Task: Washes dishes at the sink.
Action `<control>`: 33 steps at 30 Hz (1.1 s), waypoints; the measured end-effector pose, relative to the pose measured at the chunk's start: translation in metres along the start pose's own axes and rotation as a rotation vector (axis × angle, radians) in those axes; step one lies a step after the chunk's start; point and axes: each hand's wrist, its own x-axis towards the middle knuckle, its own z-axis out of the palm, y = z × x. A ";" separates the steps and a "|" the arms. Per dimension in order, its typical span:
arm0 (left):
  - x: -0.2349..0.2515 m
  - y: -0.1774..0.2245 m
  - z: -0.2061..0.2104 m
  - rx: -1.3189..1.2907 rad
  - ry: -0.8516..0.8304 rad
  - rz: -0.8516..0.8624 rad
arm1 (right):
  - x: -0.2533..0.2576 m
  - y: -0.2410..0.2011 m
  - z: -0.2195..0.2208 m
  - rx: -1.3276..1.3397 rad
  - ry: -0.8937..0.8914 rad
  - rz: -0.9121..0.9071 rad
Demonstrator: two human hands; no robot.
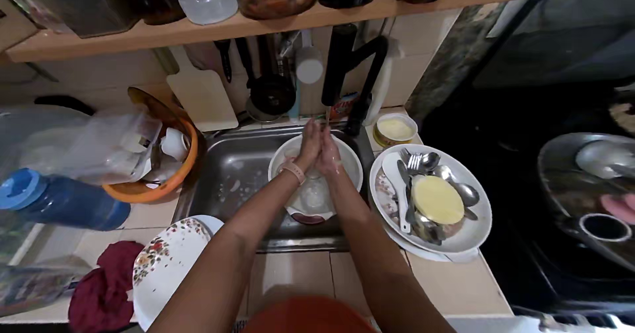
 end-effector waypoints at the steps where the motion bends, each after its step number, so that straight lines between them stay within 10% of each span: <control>1: 0.014 -0.019 0.001 0.069 0.005 0.068 | 0.007 0.014 -0.021 -0.035 -0.051 -0.019; 7: 0.024 0.003 0.003 0.254 -0.288 0.019 | -0.011 0.015 -0.069 -1.143 0.232 0.135; 11: 0.021 0.022 0.008 0.242 -0.453 -0.301 | -0.030 0.013 -0.071 -1.585 -0.017 0.508; 33: 0.024 -0.011 0.017 0.038 -0.458 -0.342 | 0.020 0.004 -0.081 -1.423 -0.093 0.666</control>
